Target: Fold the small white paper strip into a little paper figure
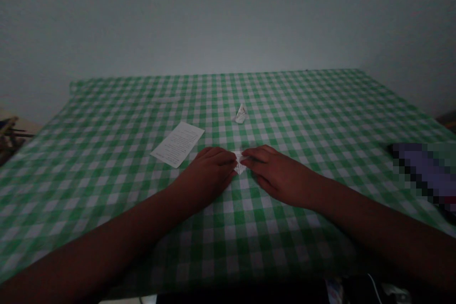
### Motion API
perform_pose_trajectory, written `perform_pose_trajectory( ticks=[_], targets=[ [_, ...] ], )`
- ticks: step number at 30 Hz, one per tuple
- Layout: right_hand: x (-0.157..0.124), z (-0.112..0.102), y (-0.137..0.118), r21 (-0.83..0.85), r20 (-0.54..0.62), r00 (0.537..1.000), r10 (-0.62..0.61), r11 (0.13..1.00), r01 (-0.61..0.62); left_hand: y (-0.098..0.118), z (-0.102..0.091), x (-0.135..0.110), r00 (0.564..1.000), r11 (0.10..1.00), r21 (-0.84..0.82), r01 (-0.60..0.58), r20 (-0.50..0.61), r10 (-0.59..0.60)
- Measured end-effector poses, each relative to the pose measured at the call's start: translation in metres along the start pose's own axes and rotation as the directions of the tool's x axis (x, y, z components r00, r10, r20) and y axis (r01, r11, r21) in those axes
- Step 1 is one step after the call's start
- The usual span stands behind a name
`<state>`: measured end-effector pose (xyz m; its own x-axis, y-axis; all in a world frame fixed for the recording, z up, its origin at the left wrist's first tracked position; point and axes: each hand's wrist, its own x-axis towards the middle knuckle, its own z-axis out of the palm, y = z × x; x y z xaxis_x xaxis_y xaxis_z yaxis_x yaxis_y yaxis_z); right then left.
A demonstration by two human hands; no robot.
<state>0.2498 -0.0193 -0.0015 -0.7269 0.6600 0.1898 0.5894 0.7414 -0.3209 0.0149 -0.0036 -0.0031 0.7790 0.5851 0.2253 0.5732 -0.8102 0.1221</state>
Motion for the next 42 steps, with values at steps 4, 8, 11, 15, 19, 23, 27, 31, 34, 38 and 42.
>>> perform_pose_trajectory(
  ticks=[4, 8, 11, 15, 19, 23, 27, 31, 34, 38, 42],
  targets=[
    [0.000, 0.001, 0.000, -0.006, -0.007, 1.000, -0.006, 1.000, 0.006, 0.005, -0.002, 0.001, 1.000, 1.000, 0.017, -0.001, 0.029, 0.000],
    [0.000, 0.001, 0.001, -0.031, -0.002, 1.000, -0.025, 0.999, 0.025, 0.008, -0.005, 0.000, 1.000, 0.999, 0.036, -0.002, 0.026, 0.001],
    [-0.001, 0.001, 0.001, -0.037, 0.001, 1.000, -0.024, 0.999, 0.024, 0.010, -0.006, -0.002, 1.000, 0.999, 0.045, -0.005, 0.028, 0.003],
    [-0.001, 0.001, 0.001, -0.031, -0.006, 1.000, -0.018, 0.999, 0.017, 0.014, -0.009, -0.007, 0.999, 0.999, 0.043, 0.005, 0.051, -0.007],
    [0.000, 0.001, 0.000, -0.036, -0.003, 1.000, -0.013, 0.999, 0.013, 0.020, -0.011, -0.012, 0.991, 0.998, 0.048, 0.046, 0.121, -0.051],
    [0.000, 0.000, -0.001, -0.019, -0.009, 1.000, -0.009, 1.000, 0.009, 0.024, -0.012, -0.014, 0.982, 0.995, 0.061, 0.075, 0.167, -0.084],
    [0.000, 0.000, -0.001, -0.023, 0.003, 1.000, 0.000, 1.000, 0.000, 0.024, -0.013, -0.015, 0.980, 0.995, 0.056, 0.084, 0.176, -0.092],
    [0.000, 0.000, -0.001, -0.033, 0.004, 1.000, -0.007, 0.999, 0.007, 0.021, -0.013, -0.017, 0.981, 0.996, 0.051, 0.077, 0.177, -0.085],
    [0.000, 0.000, -0.001, -0.043, 0.007, 1.000, -0.010, 0.999, 0.010, 0.018, -0.014, -0.018, 0.984, 0.997, 0.036, 0.061, 0.167, -0.066],
    [0.000, 0.000, -0.001, -0.043, 0.002, 1.000, -0.006, 0.999, 0.006, 0.018, -0.014, -0.017, 0.987, 0.998, 0.029, 0.049, 0.153, -0.053],
    [0.000, 0.001, 0.000, -0.045, -0.003, 1.000, -0.009, 0.999, 0.009, 0.019, -0.016, -0.016, 0.986, 0.998, 0.034, 0.058, 0.157, -0.063]
  ],
)
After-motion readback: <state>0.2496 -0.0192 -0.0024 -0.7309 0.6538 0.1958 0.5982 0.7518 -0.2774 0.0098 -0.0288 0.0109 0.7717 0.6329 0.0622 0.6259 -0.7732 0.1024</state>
